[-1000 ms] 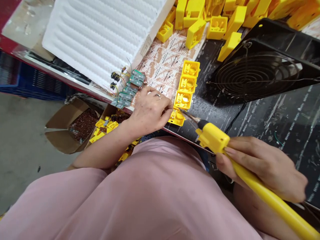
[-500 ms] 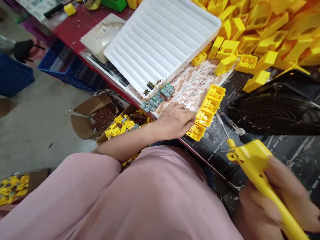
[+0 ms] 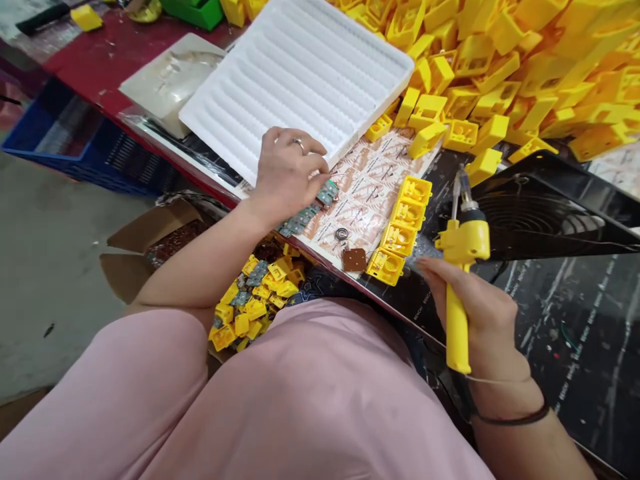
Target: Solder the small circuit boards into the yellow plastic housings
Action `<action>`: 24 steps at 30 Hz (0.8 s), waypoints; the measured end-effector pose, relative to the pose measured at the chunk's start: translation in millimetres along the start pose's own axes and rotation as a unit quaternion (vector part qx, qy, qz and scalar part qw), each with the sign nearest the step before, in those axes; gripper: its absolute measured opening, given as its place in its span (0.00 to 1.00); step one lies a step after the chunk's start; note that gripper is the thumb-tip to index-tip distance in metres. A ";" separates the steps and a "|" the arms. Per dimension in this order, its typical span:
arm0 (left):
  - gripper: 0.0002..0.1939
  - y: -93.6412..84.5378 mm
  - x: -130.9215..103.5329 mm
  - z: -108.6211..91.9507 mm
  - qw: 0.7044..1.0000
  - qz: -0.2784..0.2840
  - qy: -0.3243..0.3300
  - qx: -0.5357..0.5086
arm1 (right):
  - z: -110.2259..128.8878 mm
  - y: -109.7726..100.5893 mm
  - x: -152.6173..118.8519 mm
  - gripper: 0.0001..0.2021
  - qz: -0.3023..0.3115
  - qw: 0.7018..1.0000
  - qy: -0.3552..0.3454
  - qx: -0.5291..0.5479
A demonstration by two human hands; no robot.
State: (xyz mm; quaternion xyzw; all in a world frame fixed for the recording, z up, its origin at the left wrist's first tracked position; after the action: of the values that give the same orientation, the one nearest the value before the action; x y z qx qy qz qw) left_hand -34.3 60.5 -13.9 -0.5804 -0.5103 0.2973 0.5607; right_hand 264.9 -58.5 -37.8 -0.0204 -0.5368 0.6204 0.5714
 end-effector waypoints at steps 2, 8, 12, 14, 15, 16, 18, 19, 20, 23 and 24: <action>0.18 -1.2 0.0 1.3 0.998 0.004 -0.006 -0.069 | -5.3 2.3 5.4 0.12 0.018 0.999 -0.028 -0.008; 0.30 -12.7 24.4 11.0 0.943 0.029 -0.060 -0.325 | -19.6 18.4 13.9 0.10 0.084 0.995 -0.054 -0.011; 0.20 -28.6 40.1 -10.0 0.928 0.024 -0.043 -0.369 | -11.3 21.6 13.2 0.09 0.104 0.990 -0.052 -0.080; 0.13 -30.1 41.6 -29.0 0.918 0.053 -0.041 -0.390 | -3.3 19.8 10.6 0.10 0.103 0.988 -0.041 -0.107; 0.10 -27.6 40.4 -39.1 0.912 0.084 -0.038 -0.399 | 0.7 18.6 9.1 0.10 0.099 0.989 -0.035 -0.107; 0.07 -23.0 38.2 -48.9 0.907 0.126 -0.028 -0.401 | 4.3 17.1 7.7 0.10 0.090 0.991 -0.027 -0.099; 0.04 -9.5 31.3 -65.6 0.901 0.217 0.019 -0.376 | 10.3 12.0 4.9 0.10 0.050 0.996 -0.008 -0.072; 0.05 -2.0 27.5 -71.9 0.903 0.251 0.050 -0.346 | 12.7 7.9 3.3 0.10 0.022 0.998 0.003 -0.055; 0.06 5.1 23.8 -76.6 0.909 0.271 0.082 -0.307 | 14.8 2.7 1.2 0.11 -0.001 0.999 0.014 -0.039; 0.09 20.2 15.9 -83.7 0.932 0.281 0.147 -0.178 | 18.9 -17.6 -10.5 0.14 0.006 0.999 0.037 0.000; 0.09 22.5 14.4 -84.8 0.937 0.279 0.158 -0.141 | 19.2 -25.2 -16.8 0.16 0.019 0.998 0.053 0.011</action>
State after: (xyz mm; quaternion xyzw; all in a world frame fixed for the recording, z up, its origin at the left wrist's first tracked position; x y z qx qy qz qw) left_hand 53.7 47.7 -15.6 -0.8120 -0.2696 0.2713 0.4409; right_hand 275.7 -88.9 -22.2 -0.0568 -0.4988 0.6347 0.5874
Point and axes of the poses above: each hand's wrist, its own x-axis towards the middle knuckle, its own y-axis out of the palm, z = x × y, the point moved 1 cm from there along x, towards the middle knuckle, and after that the axes turned 7 degrees about x, right-handed, at the moved point
